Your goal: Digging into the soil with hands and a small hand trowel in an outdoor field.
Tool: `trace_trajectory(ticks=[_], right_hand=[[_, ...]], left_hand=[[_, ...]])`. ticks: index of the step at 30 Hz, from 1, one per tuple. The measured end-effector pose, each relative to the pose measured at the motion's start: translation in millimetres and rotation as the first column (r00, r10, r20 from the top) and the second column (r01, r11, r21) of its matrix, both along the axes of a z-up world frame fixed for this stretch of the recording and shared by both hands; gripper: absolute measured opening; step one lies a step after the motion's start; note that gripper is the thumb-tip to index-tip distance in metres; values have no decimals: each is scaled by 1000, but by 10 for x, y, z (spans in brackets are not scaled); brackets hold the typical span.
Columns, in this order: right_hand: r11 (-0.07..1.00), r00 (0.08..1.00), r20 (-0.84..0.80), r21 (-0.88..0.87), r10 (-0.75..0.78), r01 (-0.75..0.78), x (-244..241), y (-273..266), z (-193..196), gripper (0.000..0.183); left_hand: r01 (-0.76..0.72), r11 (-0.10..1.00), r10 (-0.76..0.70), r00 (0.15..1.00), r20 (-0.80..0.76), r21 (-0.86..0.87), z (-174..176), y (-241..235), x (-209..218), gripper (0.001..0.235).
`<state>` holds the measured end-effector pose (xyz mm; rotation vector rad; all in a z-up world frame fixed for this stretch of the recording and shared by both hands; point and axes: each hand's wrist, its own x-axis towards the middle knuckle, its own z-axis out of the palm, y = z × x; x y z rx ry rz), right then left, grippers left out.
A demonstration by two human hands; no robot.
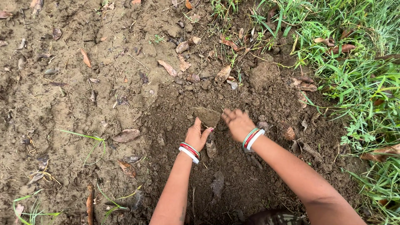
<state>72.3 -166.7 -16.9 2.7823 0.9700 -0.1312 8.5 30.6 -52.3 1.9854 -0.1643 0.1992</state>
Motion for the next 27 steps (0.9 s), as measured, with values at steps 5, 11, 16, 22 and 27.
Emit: trace_trajectory(ticks=[5, 11, 16, 22, 27], right_hand=[[865, 819, -565, 455, 98, 210, -414, 216, -1026, 108], [632, 671, -732, 576, 117, 518, -469, 294, -1240, 59], [487, 460, -798, 602, 389, 633, -706, -163, -405, 26], [346, 319, -831, 496, 456, 797, -1258, -783, -29, 41], [410, 287, -885, 431, 368, 804, -1902, -1159, -422, 69]], left_hand=[[-29, 982, 23, 999, -33, -187, -161, -46, 6, 45], [-101, 994, 103, 991, -86, 30, -61, 33, -29, 36], [37, 939, 76, 947, -311, 343, 328, 132, -82, 35], [177, 968, -185, 982, -31, -180, -1, -311, -370, 27], [-398, 395, -376, 752, -541, -828, -1608, -731, -393, 19]])
